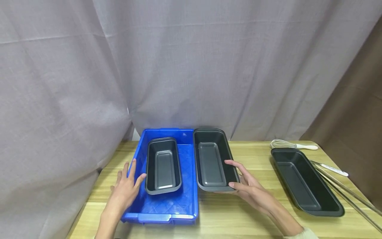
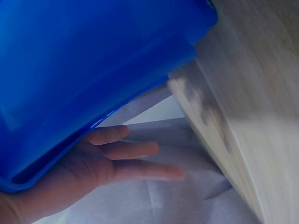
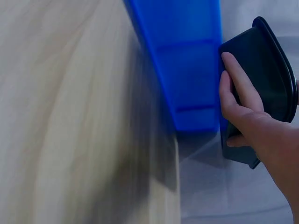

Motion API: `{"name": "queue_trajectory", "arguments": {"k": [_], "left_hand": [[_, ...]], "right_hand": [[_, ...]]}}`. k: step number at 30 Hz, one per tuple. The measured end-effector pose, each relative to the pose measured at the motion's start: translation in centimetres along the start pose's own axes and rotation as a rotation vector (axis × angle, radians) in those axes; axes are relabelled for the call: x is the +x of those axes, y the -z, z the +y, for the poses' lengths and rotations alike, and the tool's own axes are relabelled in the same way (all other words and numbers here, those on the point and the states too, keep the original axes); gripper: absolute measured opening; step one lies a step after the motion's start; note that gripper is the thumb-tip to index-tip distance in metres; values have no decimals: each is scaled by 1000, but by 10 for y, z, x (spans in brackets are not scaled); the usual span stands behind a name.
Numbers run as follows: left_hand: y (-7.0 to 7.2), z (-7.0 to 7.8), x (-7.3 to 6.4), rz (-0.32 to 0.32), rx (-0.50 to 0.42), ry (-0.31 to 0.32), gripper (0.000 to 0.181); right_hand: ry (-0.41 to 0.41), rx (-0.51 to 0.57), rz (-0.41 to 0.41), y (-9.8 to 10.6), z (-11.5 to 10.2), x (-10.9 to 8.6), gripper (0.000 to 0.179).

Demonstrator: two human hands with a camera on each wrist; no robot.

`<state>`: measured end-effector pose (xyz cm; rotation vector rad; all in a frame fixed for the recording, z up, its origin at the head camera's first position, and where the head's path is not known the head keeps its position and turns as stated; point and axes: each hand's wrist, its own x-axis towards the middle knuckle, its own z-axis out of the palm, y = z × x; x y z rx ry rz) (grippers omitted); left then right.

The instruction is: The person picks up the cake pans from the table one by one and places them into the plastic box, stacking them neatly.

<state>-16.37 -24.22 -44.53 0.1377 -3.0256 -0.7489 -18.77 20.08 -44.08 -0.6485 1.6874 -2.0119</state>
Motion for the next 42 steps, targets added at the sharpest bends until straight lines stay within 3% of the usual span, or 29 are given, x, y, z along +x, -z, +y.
{"name": "queue_trajectory", "arguments": {"k": [10,29,42], "left_hand": [[1,0,-2,-31,50,12,87],[3,0,-3,-37,24,18,82],[0,0,-3,-7,-6,3,75]], "right_hand": [[61,151,-73,-32,-12,27,72],[-91,168,-128,-90,-14,82,84],[-204,181,-170,-113,0,109,86]]}}
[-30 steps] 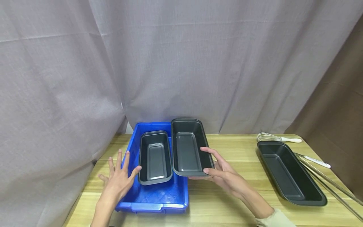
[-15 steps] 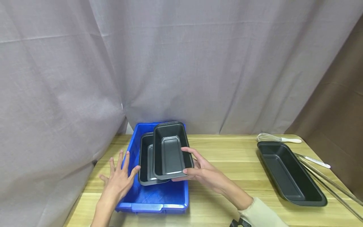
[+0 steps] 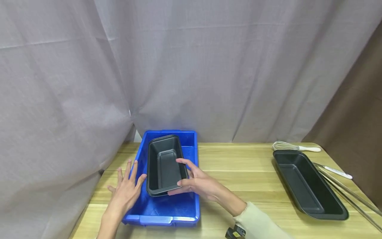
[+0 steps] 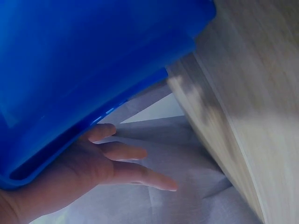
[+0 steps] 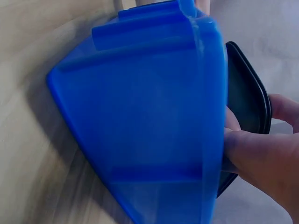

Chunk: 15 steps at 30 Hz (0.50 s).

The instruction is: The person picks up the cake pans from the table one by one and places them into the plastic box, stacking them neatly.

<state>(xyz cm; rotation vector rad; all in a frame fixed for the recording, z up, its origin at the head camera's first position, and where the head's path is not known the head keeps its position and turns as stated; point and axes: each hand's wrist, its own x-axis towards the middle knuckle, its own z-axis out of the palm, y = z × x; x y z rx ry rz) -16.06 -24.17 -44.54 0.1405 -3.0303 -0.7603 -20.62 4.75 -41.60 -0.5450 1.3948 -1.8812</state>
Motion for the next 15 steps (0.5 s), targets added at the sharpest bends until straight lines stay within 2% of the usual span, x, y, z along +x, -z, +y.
{"name": "queue_trajectory", "arguments": {"k": [5,10,15], "left_hand": [[-2,-2,-1,6,-10,-8,75],[-1,-2,0,-9,-16,-4,77],[0,-2,1,-9,-14,-2,78]], "right_hand": [[-2,-12,6,-1,3,6,87],[-31,-53,45,-3,5,13,87],[-46,-34,62,-5,8,21,88]]}}
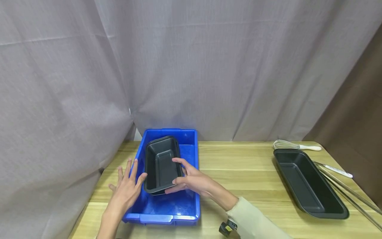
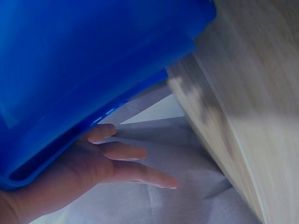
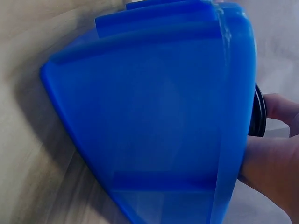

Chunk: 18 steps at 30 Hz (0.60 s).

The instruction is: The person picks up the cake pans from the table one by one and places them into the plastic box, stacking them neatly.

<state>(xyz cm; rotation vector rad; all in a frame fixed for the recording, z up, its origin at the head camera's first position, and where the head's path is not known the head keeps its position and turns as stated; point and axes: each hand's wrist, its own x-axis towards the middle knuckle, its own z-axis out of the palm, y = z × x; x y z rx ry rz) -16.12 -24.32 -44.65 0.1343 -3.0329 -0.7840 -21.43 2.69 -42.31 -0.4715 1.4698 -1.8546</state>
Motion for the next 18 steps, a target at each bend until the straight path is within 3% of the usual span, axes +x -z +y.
{"name": "queue_trajectory", "arguments": {"k": [6,13,18], "left_hand": [[0,1,0,15,1,-5,77],[0,1,0,5,-2,-4,78],[0,1,0,17,2,-10,78]], "right_hand": [[3,21,26,-2,0,9,88],[28,-38,50,-2,3,12,91],[22,-276,132,-6,3,12,89]]}}
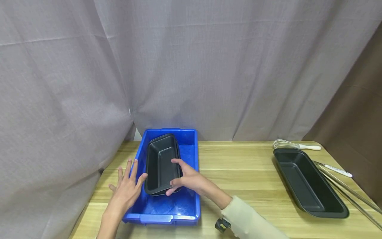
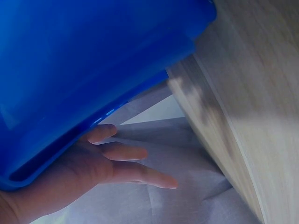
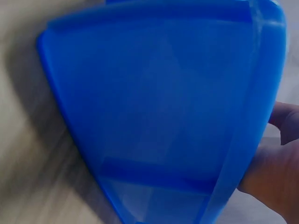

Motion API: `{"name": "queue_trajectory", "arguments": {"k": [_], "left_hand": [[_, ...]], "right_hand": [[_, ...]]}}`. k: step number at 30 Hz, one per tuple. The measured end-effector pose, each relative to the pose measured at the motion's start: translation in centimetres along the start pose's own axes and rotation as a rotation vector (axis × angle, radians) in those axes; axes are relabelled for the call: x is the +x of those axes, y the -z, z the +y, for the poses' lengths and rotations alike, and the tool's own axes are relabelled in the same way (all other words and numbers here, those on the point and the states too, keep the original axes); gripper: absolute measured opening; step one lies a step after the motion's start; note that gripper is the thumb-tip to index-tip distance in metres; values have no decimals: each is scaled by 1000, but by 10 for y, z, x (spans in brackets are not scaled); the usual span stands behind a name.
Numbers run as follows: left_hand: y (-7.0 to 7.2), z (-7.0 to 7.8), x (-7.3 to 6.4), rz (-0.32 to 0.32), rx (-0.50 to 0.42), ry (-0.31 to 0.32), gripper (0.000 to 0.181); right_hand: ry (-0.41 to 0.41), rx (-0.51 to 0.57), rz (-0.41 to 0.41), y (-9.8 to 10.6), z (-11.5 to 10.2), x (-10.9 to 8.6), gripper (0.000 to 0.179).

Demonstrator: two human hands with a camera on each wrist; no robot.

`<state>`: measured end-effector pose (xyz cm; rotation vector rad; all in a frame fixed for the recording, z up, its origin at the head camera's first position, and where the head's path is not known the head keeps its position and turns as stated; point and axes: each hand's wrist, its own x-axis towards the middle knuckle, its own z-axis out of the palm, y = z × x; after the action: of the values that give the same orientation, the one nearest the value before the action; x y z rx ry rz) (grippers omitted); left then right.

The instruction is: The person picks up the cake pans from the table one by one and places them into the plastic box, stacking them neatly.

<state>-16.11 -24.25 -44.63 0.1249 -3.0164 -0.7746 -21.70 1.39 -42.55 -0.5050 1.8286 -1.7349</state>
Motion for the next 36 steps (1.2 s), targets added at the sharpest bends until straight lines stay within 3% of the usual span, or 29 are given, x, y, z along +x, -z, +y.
{"name": "queue_trajectory", "arguments": {"k": [3,7,15,20,25,33,36], "left_hand": [[0,0,0,1,-1,0,78],[0,0,0,-8,-4,3,78],[0,1,0,-21,-11,10,79],[1,1,1,-15,-10,5,79],[1,1,1,-2,-9,1,79],[2,2,2,-5,-16,-7,79],[0,0,2,-15,-19,-3,79]], "right_hand": [[-3,-175,55,-4,-1,-2,84],[-6,-315,84,-10,-4,-4,83],[-38,-487,132,-16,-10,-2,94],[-85,-628,124,-17,-15,-4,90],[-114,-690,117,-20,-14,-5,86],[-97,-787,144,-25,-13,-5,77],[-3,-920,156,-26,-17,-14,66]]}}
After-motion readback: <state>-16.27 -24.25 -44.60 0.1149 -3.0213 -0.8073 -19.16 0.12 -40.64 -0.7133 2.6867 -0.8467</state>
